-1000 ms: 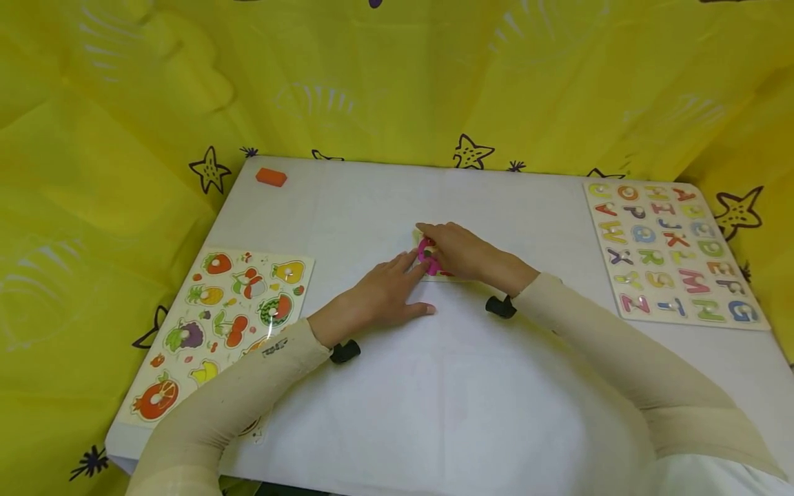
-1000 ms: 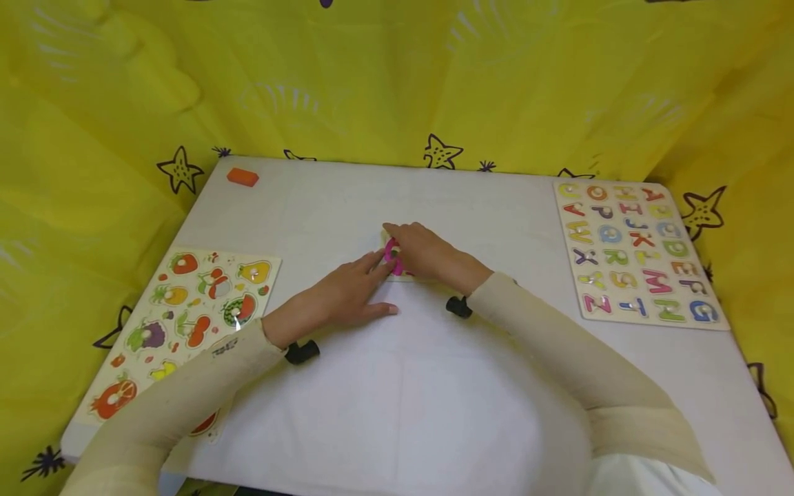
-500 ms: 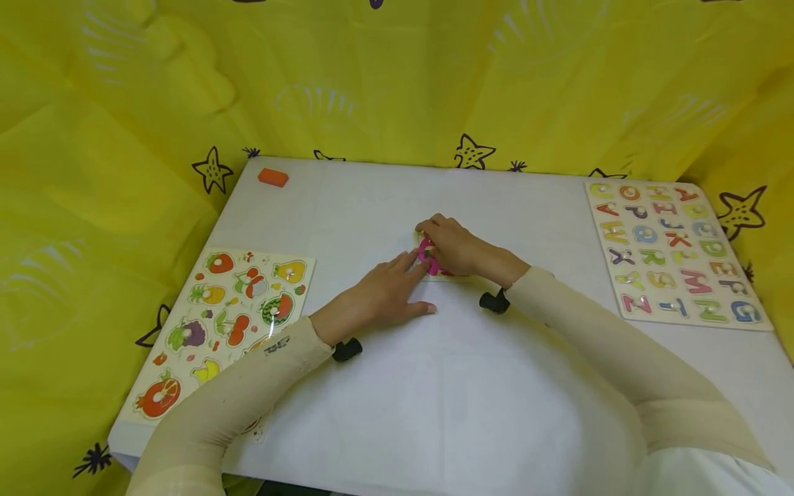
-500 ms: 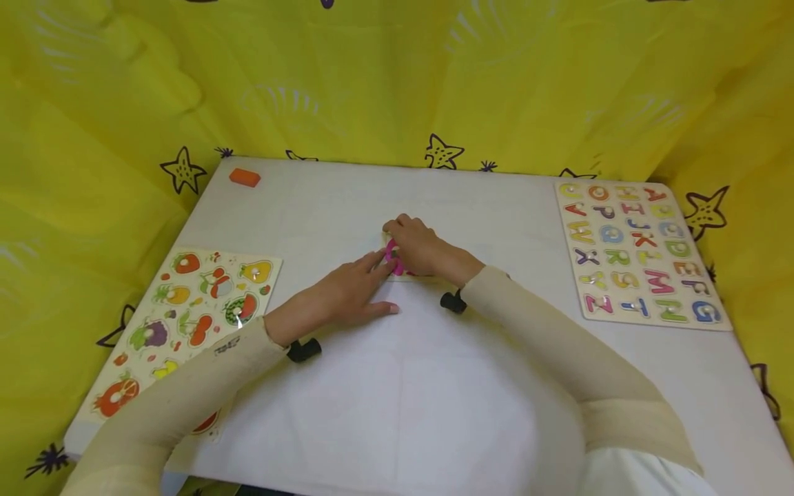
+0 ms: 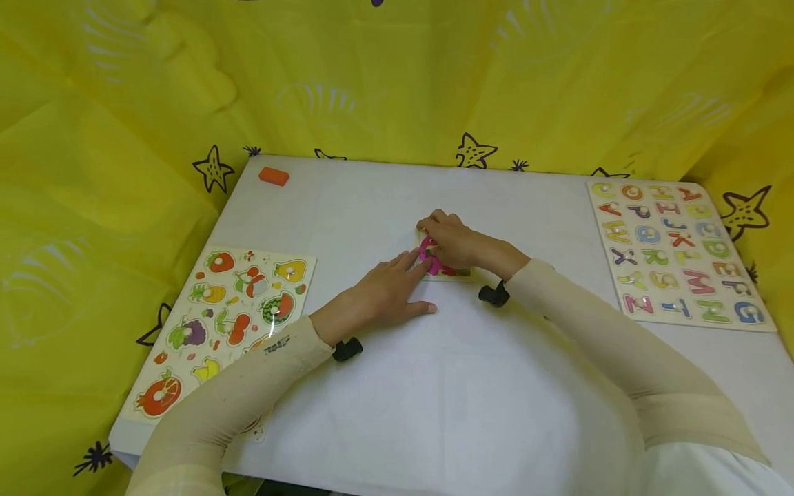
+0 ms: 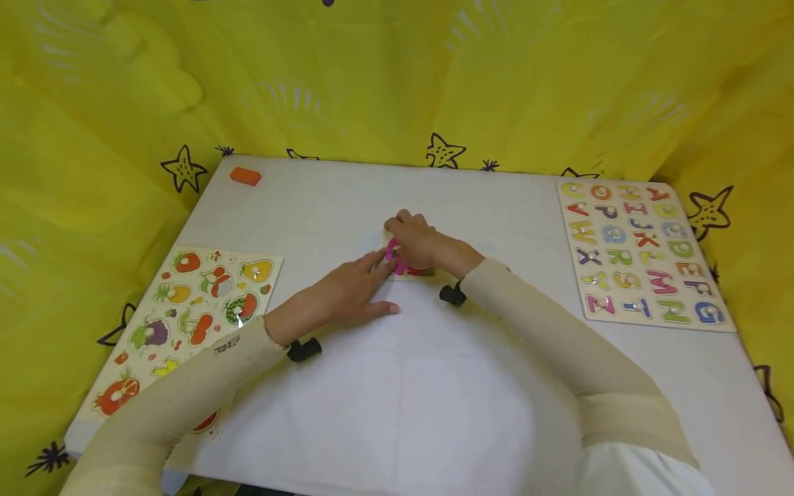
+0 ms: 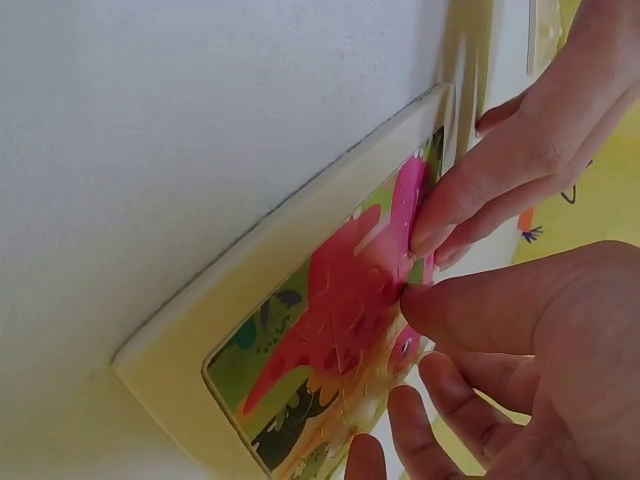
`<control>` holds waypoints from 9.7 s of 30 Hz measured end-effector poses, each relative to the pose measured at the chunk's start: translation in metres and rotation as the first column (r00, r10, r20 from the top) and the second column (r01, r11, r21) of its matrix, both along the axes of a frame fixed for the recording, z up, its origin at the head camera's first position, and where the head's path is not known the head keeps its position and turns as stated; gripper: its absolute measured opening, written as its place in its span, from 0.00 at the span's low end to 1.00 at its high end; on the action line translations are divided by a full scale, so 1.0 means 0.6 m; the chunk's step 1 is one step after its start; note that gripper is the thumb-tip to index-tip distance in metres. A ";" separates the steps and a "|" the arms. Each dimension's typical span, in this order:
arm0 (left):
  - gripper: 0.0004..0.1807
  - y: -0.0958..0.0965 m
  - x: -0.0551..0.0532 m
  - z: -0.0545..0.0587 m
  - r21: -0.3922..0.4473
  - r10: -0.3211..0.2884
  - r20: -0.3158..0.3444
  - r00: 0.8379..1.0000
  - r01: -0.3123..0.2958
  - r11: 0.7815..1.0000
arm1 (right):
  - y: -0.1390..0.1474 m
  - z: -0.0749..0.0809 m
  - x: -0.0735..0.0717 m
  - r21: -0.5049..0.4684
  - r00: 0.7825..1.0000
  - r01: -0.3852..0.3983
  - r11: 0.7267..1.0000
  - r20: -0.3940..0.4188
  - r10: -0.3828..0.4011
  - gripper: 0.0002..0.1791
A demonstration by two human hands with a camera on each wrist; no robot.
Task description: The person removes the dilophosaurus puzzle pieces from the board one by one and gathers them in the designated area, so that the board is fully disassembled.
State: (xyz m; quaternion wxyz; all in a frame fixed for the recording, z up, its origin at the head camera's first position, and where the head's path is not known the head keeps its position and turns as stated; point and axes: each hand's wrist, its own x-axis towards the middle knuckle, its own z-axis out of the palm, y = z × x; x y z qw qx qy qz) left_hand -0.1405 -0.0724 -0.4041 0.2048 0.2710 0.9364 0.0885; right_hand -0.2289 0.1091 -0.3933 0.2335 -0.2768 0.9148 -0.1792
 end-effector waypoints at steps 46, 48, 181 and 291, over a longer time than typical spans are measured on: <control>0.52 0.007 -0.002 0.002 -0.009 0.021 0.024 1.000 -0.020 1.000 | 0.128 0.050 -0.035 -0.235 0.980 0.193 0.953 -0.011 -0.201 0.12; 0.52 0.007 -0.001 0.002 -0.007 0.017 0.022 1.000 -0.017 1.000 | 0.151 0.055 -0.042 -0.209 0.980 0.193 0.959 -0.007 -0.199 0.12; 0.51 0.001 0.004 0.003 -0.022 -0.007 -0.006 1.000 0.006 1.000 | 0.067 -0.013 -0.004 -0.142 1.000 0.005 0.990 -0.022 -0.008 0.19; 0.52 0.002 0.007 -0.001 -0.006 -0.006 -0.020 1.000 0.006 1.000 | 0.110 -0.034 0.031 -0.187 0.974 0.098 0.977 -0.183 -0.133 0.23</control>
